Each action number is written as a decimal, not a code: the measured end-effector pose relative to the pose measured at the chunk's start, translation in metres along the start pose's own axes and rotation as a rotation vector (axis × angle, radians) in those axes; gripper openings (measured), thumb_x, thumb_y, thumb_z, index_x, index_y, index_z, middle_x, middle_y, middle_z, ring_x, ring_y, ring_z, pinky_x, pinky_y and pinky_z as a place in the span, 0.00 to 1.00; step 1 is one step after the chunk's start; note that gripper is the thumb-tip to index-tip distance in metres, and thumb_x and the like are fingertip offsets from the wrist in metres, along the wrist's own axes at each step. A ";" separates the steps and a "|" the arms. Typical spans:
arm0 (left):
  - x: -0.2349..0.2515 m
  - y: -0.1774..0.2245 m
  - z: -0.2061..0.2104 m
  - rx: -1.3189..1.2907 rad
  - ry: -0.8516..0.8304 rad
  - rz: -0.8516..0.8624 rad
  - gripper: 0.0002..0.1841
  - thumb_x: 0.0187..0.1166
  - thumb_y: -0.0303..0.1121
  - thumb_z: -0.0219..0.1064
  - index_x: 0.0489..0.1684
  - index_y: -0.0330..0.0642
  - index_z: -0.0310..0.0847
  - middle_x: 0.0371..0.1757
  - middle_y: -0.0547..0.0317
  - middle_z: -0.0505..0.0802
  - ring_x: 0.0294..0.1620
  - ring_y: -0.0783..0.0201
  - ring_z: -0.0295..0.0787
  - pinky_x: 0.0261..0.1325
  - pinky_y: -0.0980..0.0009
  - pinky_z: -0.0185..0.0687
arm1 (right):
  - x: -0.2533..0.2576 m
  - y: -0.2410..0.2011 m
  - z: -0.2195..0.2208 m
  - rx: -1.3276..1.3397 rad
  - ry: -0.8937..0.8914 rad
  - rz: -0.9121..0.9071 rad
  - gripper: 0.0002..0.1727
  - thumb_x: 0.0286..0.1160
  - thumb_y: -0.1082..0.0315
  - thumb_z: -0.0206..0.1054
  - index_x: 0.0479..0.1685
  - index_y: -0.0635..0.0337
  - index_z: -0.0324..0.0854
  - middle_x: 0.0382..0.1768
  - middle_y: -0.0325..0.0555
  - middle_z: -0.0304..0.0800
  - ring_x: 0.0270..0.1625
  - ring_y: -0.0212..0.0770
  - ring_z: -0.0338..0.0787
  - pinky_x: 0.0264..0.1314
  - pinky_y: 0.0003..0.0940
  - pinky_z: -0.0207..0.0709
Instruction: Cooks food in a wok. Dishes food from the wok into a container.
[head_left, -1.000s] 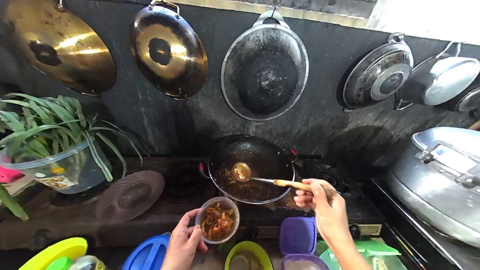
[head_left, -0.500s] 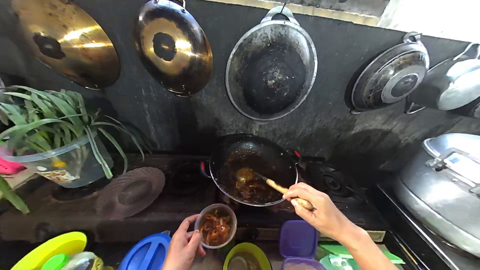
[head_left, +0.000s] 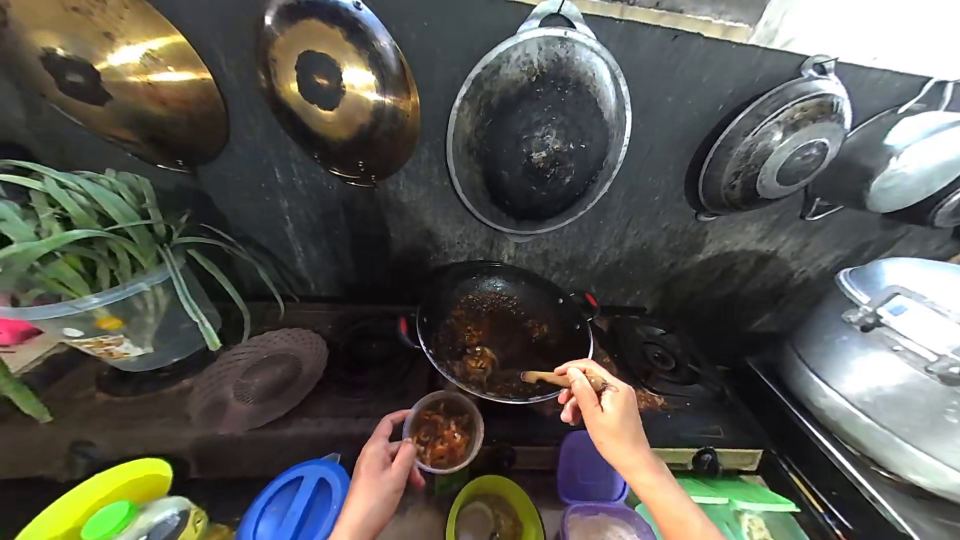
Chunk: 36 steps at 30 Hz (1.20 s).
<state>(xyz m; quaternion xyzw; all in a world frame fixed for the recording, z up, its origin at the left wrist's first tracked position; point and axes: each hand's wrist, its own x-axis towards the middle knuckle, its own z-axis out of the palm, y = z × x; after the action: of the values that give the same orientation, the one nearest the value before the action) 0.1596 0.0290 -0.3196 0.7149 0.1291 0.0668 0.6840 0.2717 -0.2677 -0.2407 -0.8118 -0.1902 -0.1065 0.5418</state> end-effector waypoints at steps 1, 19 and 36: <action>0.001 0.001 -0.001 0.000 0.000 -0.004 0.25 0.74 0.27 0.56 0.73 0.38 0.72 0.22 0.55 0.91 0.16 0.60 0.89 0.22 0.65 0.90 | 0.001 -0.002 -0.001 0.052 -0.001 0.026 0.16 0.89 0.61 0.55 0.50 0.56 0.89 0.24 0.41 0.91 0.18 0.37 0.89 0.21 0.32 0.88; 0.021 0.005 -0.014 0.013 0.026 -0.021 0.24 0.75 0.28 0.55 0.73 0.37 0.71 0.24 0.54 0.91 0.18 0.59 0.89 0.25 0.64 0.90 | 0.005 -0.001 0.011 0.176 -0.031 -0.011 0.16 0.89 0.58 0.55 0.53 0.54 0.88 0.27 0.46 0.92 0.20 0.40 0.90 0.23 0.33 0.88; 0.022 0.011 -0.012 0.016 -0.035 -0.030 0.25 0.75 0.28 0.55 0.74 0.38 0.73 0.25 0.53 0.91 0.19 0.59 0.89 0.27 0.64 0.91 | -0.030 -0.067 -0.034 0.255 -0.043 -0.142 0.21 0.90 0.50 0.58 0.50 0.57 0.88 0.29 0.44 0.92 0.19 0.37 0.89 0.19 0.30 0.88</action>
<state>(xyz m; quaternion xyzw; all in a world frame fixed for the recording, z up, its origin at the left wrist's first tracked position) 0.1781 0.0464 -0.3094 0.7194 0.1284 0.0432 0.6812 0.2176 -0.2815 -0.1828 -0.7230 -0.2708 -0.1019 0.6274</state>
